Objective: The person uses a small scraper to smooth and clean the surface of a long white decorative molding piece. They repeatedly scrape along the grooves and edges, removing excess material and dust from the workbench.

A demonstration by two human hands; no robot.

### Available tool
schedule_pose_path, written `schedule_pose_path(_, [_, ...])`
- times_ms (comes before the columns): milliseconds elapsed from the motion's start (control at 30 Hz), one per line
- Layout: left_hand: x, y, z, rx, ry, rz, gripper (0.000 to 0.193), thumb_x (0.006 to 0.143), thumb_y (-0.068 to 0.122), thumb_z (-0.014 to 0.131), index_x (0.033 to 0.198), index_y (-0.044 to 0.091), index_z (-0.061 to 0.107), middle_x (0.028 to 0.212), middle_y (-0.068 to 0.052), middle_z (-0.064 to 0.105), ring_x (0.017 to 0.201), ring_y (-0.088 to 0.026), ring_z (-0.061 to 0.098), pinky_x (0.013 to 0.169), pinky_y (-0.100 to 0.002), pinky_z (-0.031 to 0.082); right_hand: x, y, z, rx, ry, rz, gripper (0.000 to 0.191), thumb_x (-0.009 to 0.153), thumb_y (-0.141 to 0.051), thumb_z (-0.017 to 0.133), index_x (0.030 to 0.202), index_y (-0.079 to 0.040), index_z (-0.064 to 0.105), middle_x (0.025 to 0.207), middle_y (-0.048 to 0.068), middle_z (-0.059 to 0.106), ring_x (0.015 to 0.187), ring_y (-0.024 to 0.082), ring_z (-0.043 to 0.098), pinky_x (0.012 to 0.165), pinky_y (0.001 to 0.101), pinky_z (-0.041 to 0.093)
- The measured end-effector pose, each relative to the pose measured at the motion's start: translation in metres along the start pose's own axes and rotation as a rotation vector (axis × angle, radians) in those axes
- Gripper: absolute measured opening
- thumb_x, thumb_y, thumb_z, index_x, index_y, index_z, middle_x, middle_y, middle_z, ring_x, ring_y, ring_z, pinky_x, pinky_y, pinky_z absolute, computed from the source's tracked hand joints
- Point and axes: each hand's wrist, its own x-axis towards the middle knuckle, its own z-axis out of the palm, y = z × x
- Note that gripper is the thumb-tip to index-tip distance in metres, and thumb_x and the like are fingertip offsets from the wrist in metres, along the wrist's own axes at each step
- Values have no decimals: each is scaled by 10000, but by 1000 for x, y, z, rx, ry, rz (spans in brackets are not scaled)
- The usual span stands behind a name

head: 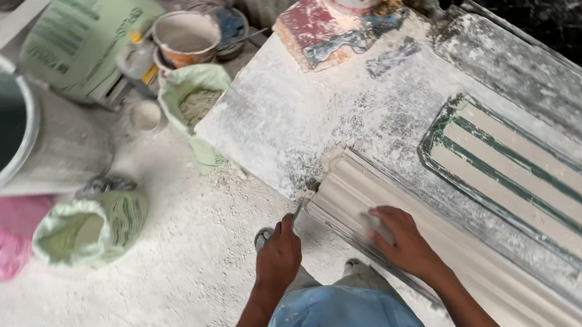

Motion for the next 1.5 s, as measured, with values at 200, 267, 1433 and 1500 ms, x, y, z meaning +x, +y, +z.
schedule_pose_path(200, [59,-36,-22,499,-208,395,400,915,144,603,1299,66,527,909,-124,661,687,-288,714,521,-448,571,72,-52,39,-253,113,90,779,901,-530,648,1542,-156,409,1618,224,306,1494,477,211,1190,572,215])
schedule_pose_path(267, [67,-30,-21,607,-265,443,357,930,140,601,1274,75,532,898,-109,650,665,-258,714,458,-415,562,92,-56,44,-332,125,127,869,874,-597,655,1565,-161,358,1628,246,240,1499,497,142,1177,609,157])
schedule_pose_path(1433, [120,-13,10,235,-664,124,263,940,99,528,1191,27,496,1085,-253,708,958,-415,723,808,-537,572,114,-56,70,-519,327,80,831,858,-663,641,1452,-97,510,1545,202,386,1476,394,297,1192,605,174])
schedule_pose_path(1500, [111,-22,6,378,-649,230,283,981,108,519,1243,11,476,1010,-231,729,896,-391,736,721,-506,591,115,-51,65,-524,322,76,813,849,-666,649,1427,-110,520,1528,197,394,1456,392,315,1186,593,194])
